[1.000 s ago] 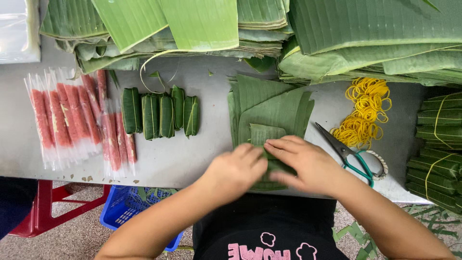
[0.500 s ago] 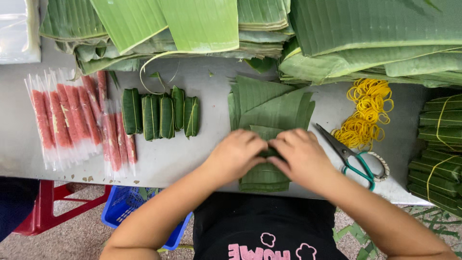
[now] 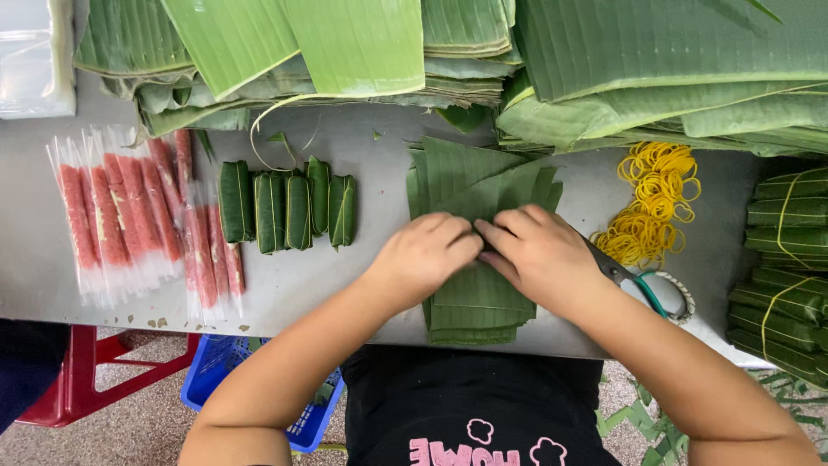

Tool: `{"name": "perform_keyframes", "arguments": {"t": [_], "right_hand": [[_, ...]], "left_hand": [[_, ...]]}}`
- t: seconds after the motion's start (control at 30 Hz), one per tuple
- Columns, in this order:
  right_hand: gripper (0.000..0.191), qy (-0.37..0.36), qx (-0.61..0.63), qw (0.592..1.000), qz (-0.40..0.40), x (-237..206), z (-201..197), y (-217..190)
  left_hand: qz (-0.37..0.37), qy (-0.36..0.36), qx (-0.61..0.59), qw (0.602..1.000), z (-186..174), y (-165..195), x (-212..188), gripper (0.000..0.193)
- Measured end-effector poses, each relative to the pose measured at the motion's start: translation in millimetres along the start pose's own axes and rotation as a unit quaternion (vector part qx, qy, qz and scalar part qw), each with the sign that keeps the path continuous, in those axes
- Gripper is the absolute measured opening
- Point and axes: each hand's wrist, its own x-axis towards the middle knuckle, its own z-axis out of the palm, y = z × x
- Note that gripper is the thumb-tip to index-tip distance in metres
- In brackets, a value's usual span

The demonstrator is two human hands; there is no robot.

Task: The person wraps pre-packaged meat rolls in banana leaves, folds the leaves into neat rectangular packets, and secures them with yellow rubber bands. The finished packets are stacked on the table.

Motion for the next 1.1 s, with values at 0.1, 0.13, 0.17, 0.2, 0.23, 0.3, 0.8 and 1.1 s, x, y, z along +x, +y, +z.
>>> {"name": "perform_keyframes", "arguments": {"t": [0.1, 0.13, 0.17, 0.2, 0.23, 0.3, 0.8, 1.1], "right_hand": [[0.041, 0.008, -0.027, 1.000, 0.003, 4.5, -1.8, 4.6], [0.040, 0.036, -0.035, 0.999, -0.017, 4.6, -1.6, 5.0], [0.040, 0.062, -0.043, 0.996, -0.037, 4.1, -1.0, 4.8], [0.041, 0.088, -0.051, 0.993, -0.057, 4.0, 0.0, 4.5], [0.044, 0.085, -0.087, 0.991, -0.053, 3.6, 1.8, 2.3], [0.049, 0.079, -0.157, 0.984, -0.041, 5.6, 6.4, -1.6], [0.084, 0.029, 0.491, 0.843, 0.217, -31.6, 8.9, -7.3], [0.068, -0.001, 0.461, 0.861, 0.217, -26.5, -9.7, -17.4]], "left_hand": [[-0.070, 0.011, 0.004, 0.997, 5.8, -3.1, 0.2, 0.032], [-0.090, 0.008, 0.009, 0.996, 8.4, -5.3, 1.4, 0.032], [-0.110, 0.004, 0.014, 0.994, 10.8, -7.0, 2.3, 0.032], [-0.106, 0.018, 0.034, 0.994, 13.3, -8.5, 3.7, 0.035], [-0.102, 0.032, 0.055, 0.993, 15.3, -9.4, 5.2, 0.038], [-0.100, 0.049, 0.090, 0.990, 17.1, -10.7, 9.7, 0.048], [-0.241, 0.156, -0.473, 0.833, -26.1, 47.2, 17.6, 0.043], [-0.298, 0.055, -0.597, 0.743, -29.7, 45.7, -4.0, 0.054]]}}
